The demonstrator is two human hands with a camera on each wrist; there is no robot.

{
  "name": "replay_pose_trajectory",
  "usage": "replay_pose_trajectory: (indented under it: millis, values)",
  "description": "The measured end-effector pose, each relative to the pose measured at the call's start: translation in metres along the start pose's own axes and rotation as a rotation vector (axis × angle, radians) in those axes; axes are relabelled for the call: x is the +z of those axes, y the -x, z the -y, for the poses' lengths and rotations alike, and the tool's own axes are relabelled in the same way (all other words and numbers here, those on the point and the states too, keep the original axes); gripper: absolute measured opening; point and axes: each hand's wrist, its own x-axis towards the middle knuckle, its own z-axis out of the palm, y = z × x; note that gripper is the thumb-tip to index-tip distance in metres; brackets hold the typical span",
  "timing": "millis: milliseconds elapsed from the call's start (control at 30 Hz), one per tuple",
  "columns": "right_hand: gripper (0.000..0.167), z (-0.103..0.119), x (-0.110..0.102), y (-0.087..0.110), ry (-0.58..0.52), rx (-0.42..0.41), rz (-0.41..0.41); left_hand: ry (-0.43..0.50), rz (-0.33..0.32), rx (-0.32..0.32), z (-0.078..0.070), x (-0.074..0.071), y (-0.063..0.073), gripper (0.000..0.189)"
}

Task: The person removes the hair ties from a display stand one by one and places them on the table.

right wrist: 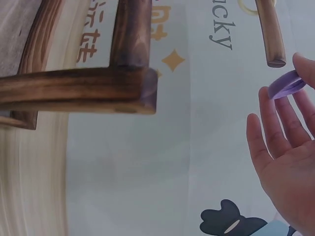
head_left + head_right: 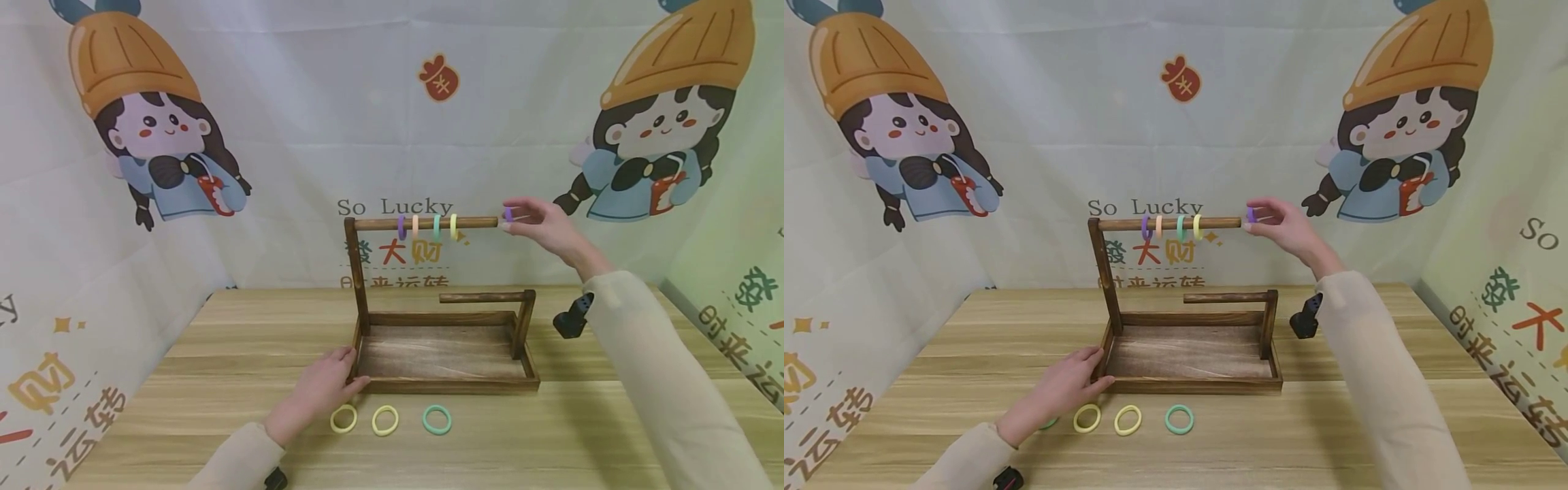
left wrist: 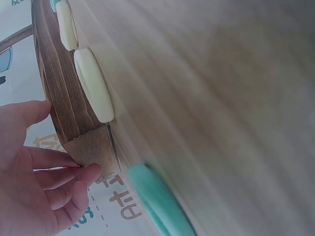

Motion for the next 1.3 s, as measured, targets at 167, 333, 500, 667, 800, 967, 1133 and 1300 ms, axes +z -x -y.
replay_pose_trajectory:
  millis: [167, 333, 500, 667, 800, 967, 1133, 1300]
  values:
    - [0.050, -0.001, -0.003, 0.008, 0.004, 0.005, 0.010, 0.000, 0.002, -0.004, 0.001, 0.001, 0.000, 0.059]
    - [0.052, -0.007, -0.004, 0.015, 0.026, 0.018, 0.020, -0.003, -0.001, -0.002, 0.001, 0.001, 0.000, 0.059]
    - [0.051, -0.011, -0.005, 0.023, 0.052, 0.007, 0.032, 0.000, -0.002, 0.000, 0.002, 0.002, 0.000, 0.061]
    - [0.048, -0.014, -0.004, 0.032, 0.077, -0.030, 0.038, -0.004, -0.001, 0.001, 0.003, 0.003, -0.001, 0.061]
    - [0.049, -0.017, -0.002, 0.040, 0.101, -0.059, 0.071, -0.005, 0.004, -0.002, 0.003, 0.003, -0.001, 0.062]
    - [0.048, -0.019, 0.001, 0.047, 0.105, -0.084, 0.111, 0.001, 0.006, -0.003, 0.002, 0.002, 0.000, 0.061]
    - [0.045, -0.020, 0.005, 0.054, 0.118, -0.110, 0.128, 0.004, 0.002, 0.004, 0.002, 0.001, 0.001, 0.059]
    - [0.042, -0.021, 0.011, 0.065, 0.118, -0.126, 0.124, 0.013, 0.005, 0.003, 0.002, 0.000, 0.001, 0.059]
